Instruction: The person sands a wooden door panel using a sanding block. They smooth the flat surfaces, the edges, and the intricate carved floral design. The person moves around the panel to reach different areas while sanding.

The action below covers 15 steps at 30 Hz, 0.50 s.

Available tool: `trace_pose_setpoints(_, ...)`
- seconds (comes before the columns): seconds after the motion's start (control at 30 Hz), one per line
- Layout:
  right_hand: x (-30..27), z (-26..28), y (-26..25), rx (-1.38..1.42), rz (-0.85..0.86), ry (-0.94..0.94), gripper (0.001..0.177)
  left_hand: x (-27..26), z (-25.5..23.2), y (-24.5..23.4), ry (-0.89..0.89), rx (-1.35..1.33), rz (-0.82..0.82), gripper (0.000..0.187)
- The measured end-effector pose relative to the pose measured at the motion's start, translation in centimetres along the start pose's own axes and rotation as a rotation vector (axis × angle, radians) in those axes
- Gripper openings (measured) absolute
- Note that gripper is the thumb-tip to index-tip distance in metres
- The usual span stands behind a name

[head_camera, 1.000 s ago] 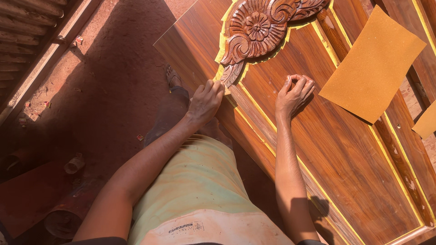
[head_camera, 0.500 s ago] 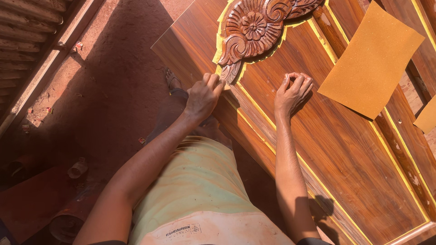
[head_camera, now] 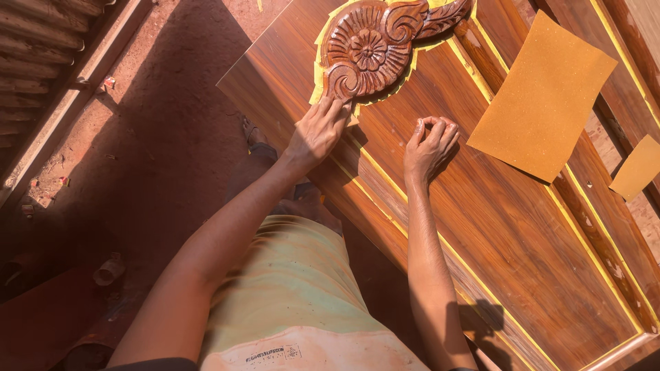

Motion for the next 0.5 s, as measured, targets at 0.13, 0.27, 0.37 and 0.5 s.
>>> trace_pose_setpoints(0.13,-0.2,-0.6,0.4,-0.028,0.012,0.006,0.022,1.2,-0.4,0.6,0.013,0.114,0.046,0.04)
trace_pose_setpoints(0.27,0.0,-0.2,0.4,-0.006,-0.001,0.002,0.022,1.8,-0.5,0.2,-0.067,0.139,0.039,0.031)
trace_pose_setpoints(0.37,0.1,-0.3,0.5,-0.024,-0.016,0.012,0.022,0.7,-0.5,-0.4,-0.026,0.073,-0.075,0.033)
trace_pose_setpoints(0.5,-0.8,-1.0,0.5,-0.052,0.008,0.015,0.025,1.8,-0.7,2.2,-0.031,0.1,0.027,0.028)
Point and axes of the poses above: each hand's wrist, its own x-axis towards the middle knuckle, its own y-axis out of the palm, z = x × y, the point moved 2 cm from there along x, towards the middle knuckle, and after that the axes turned 11 degrees about z, right-handed, at the moved point
